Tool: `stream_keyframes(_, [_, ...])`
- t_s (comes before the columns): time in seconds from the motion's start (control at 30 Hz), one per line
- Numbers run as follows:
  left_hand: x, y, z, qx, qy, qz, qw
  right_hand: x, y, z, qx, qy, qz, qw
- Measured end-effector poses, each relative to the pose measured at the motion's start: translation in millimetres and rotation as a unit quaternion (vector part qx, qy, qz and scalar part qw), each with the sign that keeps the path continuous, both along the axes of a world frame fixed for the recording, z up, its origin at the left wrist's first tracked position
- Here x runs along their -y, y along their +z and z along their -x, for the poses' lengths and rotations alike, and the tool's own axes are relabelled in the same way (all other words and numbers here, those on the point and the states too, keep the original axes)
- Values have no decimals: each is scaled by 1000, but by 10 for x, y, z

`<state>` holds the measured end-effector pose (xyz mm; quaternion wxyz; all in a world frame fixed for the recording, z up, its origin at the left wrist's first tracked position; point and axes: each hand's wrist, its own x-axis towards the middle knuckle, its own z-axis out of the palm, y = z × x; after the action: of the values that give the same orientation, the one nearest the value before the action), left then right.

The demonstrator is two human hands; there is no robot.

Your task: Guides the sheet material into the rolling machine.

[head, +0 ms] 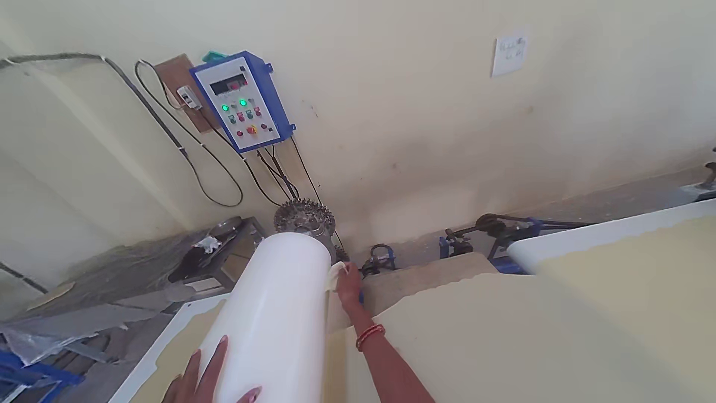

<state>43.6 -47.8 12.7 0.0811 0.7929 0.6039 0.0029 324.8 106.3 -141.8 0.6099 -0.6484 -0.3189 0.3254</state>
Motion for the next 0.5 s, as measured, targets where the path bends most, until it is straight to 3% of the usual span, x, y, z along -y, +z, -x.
stream_keyframes(0.27, [-116, -80, 76, 29, 8, -10, 999, 626, -427, -1092, 163, 84, 70, 981])
stream_keyframes(0.5, [-160, -110, 27, 18, 19, -35, 999, 795, -808, -1422, 424, 145, 218, 867])
